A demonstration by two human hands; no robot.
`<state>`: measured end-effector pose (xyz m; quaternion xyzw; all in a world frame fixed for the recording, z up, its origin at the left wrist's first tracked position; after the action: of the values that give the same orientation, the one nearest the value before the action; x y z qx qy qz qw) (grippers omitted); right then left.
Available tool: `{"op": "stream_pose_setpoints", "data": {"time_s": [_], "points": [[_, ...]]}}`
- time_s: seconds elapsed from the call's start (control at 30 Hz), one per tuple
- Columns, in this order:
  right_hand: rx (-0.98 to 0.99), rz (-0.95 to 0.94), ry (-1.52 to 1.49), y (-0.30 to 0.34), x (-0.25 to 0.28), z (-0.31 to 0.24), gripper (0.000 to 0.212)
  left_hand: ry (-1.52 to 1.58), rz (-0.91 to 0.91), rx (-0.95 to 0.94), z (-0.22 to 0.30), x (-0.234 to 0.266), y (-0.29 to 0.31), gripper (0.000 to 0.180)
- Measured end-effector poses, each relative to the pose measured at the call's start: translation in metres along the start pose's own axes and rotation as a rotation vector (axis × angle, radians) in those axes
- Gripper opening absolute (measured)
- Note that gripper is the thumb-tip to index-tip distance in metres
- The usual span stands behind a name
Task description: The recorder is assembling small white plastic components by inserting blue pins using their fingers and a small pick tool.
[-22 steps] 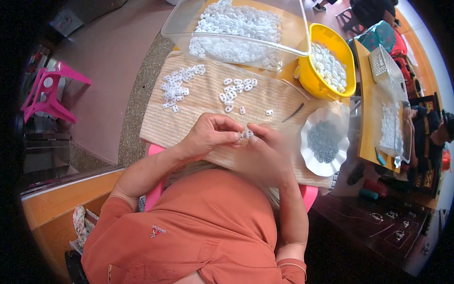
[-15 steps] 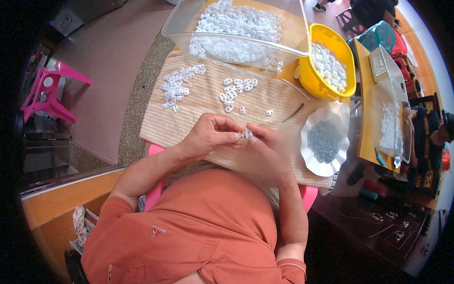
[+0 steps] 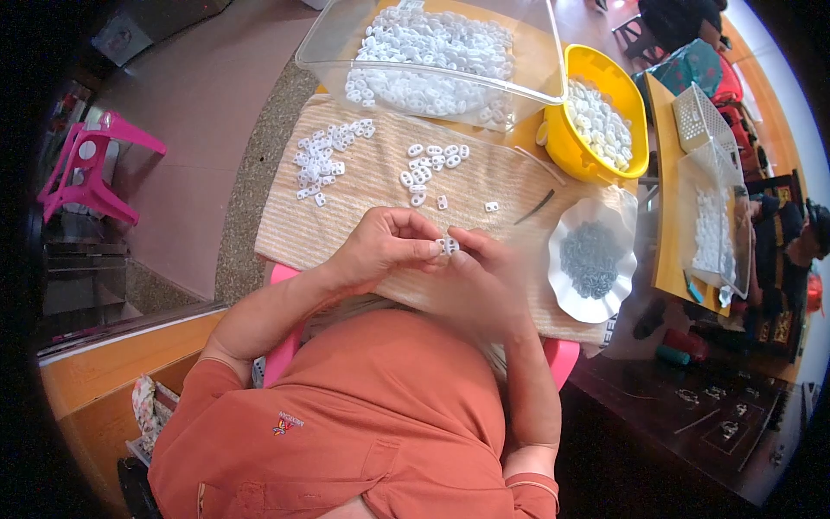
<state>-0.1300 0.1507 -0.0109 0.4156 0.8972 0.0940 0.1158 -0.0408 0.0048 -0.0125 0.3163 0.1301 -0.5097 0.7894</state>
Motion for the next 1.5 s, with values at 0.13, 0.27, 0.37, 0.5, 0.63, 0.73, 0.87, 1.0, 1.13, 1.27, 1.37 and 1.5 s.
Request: {"op": "stream_pose_setpoints", "data": {"time_s": [0.13, 0.27, 0.37, 0.5, 0.63, 0.73, 0.87, 1.0, 1.13, 1.27, 1.37, 1.5], "points": [[0.081, 0.038, -0.064, -0.001, 0.000, 0.000, 0.034, 0.051, -0.008, 0.031, 0.000, 0.000, 0.000, 0.013], [0.100, 0.045, -0.104, 0.000, -0.002, 0.001, 0.035, 0.089, -0.031, 0.043, -0.001, 0.001, -0.001, 0.013], [0.099, 0.052, -0.137, 0.000, -0.003, 0.003, 0.035, 0.122, -0.012, 0.100, -0.001, 0.000, 0.000, 0.014], [0.122, 0.067, -0.189, 0.000, -0.008, 0.001, 0.035, 0.151, -0.028, 0.113, -0.002, 0.000, -0.001, 0.014], [0.131, 0.038, -0.171, 0.001, -0.009, -0.001, 0.034, 0.170, -0.054, 0.147, -0.002, 0.000, 0.000, 0.013], [0.167, 0.014, -0.188, 0.002, -0.011, -0.004, 0.032, 0.172, -0.071, 0.155, -0.001, -0.002, 0.001, 0.011], [0.207, 0.004, -0.160, 0.004, -0.015, -0.010, 0.030, 0.170, -0.091, 0.152, -0.001, -0.002, 0.001, 0.010], [0.236, 0.016, -0.168, 0.005, -0.015, -0.008, 0.031, 0.176, -0.103, 0.155, -0.001, -0.004, 0.001, 0.010], [0.307, 0.024, -0.068, 0.005, -0.012, -0.009, 0.030, 0.183, -0.122, 0.133, -0.002, -0.005, 0.002, 0.010], [0.341, 0.032, -0.044, 0.006, -0.017, -0.015, 0.029, 0.194, -0.130, 0.125, 0.000, -0.007, 0.003, 0.010], [0.320, 0.056, 0.005, 0.009, -0.020, -0.019, 0.029, 0.211, -0.139, 0.090, -0.001, -0.008, 0.004, 0.010], [0.354, 0.061, 0.183, 0.012, -0.018, -0.019, 0.028, 0.175, -0.181, 0.047, 0.001, -0.009, 0.007, 0.010]]}}
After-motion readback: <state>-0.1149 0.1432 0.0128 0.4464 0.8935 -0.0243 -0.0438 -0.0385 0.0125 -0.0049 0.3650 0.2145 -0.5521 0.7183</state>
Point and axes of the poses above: each hand's wrist, its own y-axis away from the middle knuckle, its own x-axis out of the back of the hand, z = x × y, the point moved 4 cm from there along -y, towards the middle knuckle, and after that the axes turned 14 degrees about z, right-handed, at the moved point
